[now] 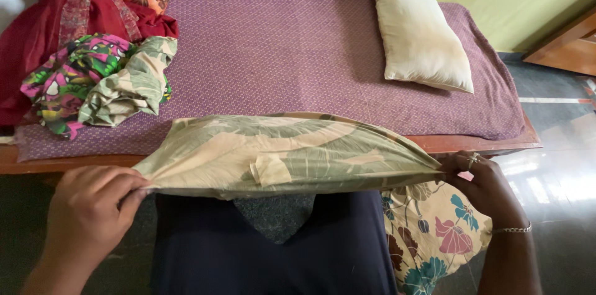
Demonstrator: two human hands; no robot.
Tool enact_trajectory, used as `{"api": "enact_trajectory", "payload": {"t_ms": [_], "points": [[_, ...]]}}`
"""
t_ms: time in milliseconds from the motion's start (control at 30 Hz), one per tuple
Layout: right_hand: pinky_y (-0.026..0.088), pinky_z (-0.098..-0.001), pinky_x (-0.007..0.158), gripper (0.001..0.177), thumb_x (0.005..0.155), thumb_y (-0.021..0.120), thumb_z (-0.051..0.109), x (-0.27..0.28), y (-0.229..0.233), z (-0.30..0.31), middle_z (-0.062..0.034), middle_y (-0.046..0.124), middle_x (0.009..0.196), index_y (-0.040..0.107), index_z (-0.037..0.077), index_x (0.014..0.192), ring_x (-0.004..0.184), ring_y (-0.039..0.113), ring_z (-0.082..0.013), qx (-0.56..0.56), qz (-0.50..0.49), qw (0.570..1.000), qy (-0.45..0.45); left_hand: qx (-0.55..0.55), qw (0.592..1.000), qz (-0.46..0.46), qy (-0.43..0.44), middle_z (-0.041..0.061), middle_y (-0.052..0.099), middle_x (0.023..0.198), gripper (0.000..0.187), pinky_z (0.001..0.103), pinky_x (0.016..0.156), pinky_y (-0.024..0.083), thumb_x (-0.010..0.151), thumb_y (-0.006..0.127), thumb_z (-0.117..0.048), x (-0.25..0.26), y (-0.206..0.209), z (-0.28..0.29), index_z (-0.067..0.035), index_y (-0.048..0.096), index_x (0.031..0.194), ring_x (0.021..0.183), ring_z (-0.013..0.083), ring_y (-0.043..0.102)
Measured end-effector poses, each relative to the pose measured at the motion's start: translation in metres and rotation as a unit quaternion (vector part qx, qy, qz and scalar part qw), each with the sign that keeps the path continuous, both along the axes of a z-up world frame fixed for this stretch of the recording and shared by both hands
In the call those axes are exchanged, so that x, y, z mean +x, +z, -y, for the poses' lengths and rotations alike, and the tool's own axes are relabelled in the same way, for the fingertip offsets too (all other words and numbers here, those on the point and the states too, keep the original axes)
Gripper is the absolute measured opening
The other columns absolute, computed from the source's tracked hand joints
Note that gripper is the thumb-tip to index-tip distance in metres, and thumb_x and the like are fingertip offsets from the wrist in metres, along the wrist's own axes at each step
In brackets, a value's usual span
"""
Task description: The person puts a pillowcase on a pillow by hand. They align the corners, insert the pillow, and smooth the fabric. The person then zips the pillowcase closed and places the finished pillow on the bed.
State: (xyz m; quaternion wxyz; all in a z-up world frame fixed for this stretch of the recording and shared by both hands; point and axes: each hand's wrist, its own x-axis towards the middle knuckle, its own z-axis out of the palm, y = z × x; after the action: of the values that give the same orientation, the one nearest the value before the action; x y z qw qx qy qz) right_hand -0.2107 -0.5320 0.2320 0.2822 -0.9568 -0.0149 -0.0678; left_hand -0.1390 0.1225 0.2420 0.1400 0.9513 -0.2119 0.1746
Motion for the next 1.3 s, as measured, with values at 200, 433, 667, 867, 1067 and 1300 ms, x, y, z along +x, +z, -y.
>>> {"api": "enact_trajectory", "payload": {"t_ms": [200, 433, 667, 867, 1067, 1300], "points": [[0.062, -0.0326, 0.082, 0.018, 0.083, 0.076, 0.005, -0.014, -0.010, 0.011, -0.0050, 0.080, 0.095, 0.078, 0.008, 0.101, 0.088, 0.075, -0.0156, 0.015, -0.008, 0.999, -0.042, -0.002, 1.000, 0.004, -0.001, 0.003, 0.075, 0.091, 0.017, 0.043, 0.092, 0.052, 0.078, 0.084, -0.021, -0.006, 0.000, 0.005, -0.009, 0.073, 0.086, 0.094, 0.0228, 0.072], [0.060, -0.0354, 0.080, 0.043, 0.086, 0.075, 0.008, -0.029, 0.016, 0.001, -0.0116, 0.075, 0.094, 0.069, 0.007, 0.128, 0.088, 0.073, -0.0184, 0.027, -0.062, 0.984, -0.165, 0.037, 0.997, -0.044, 0.043, 0.000, 0.075, 0.095, 0.019, 0.042, 0.094, 0.052, 0.079, 0.083, -0.025, -0.014, -0.013, -0.015, -0.012, 0.073, 0.089, 0.098, 0.0196, 0.072], [0.059, -0.0376, 0.076, 0.029, 0.092, 0.071, 0.006, -0.016, -0.035, -0.005, -0.0138, 0.078, 0.091, 0.073, 0.001, 0.120, 0.085, 0.072, -0.0192, 0.088, -0.052, 0.980, -0.173, 0.077, 0.996, -0.029, 0.045, -0.002, 0.075, 0.099, 0.022, 0.041, 0.096, 0.053, 0.075, 0.081, -0.024, -0.014, -0.024, -0.015, -0.014, 0.073, 0.093, 0.100, 0.0187, 0.073], [0.062, -0.0331, 0.078, 0.030, 0.090, 0.068, 0.001, -0.018, -0.030, 0.039, -0.0110, 0.078, 0.097, 0.074, 0.003, 0.119, 0.086, 0.074, -0.0161, 0.072, -0.005, 0.986, -0.149, 0.045, 0.998, -0.022, 0.043, 0.000, 0.075, 0.098, 0.018, 0.042, 0.096, 0.053, 0.076, 0.081, -0.020, -0.014, -0.019, -0.016, -0.013, 0.071, 0.090, 0.101, 0.0198, 0.073], [0.061, -0.0374, 0.075, 0.023, 0.089, 0.076, 0.008, -0.024, 0.011, 0.033, -0.0117, 0.080, 0.093, 0.079, 0.005, 0.111, 0.080, 0.077, -0.0219, -0.113, -0.091, 0.974, -0.174, 0.054, 0.994, -0.090, 0.042, -0.001, 0.076, 0.097, 0.022, 0.041, 0.094, 0.054, 0.076, 0.082, -0.025, -0.013, -0.018, -0.012, -0.013, 0.071, 0.090, 0.097, 0.0192, 0.073], [0.060, -0.0347, 0.083, 0.020, 0.094, 0.077, 0.018, -0.006, 0.024, -0.077, -0.0110, 0.077, 0.104, 0.076, 0.009, 0.112, 0.091, 0.076, -0.0215, -0.114, 0.099, 0.980, -0.133, -0.053, 0.997, 0.042, -0.025, 0.011, 0.069, 0.115, 0.049, 0.048, 0.096, 0.052, 0.074, 0.082, -0.039, -0.026, 0.013, 0.035, -0.006, 0.067, 0.108, 0.112, 0.0305, 0.066]]}}
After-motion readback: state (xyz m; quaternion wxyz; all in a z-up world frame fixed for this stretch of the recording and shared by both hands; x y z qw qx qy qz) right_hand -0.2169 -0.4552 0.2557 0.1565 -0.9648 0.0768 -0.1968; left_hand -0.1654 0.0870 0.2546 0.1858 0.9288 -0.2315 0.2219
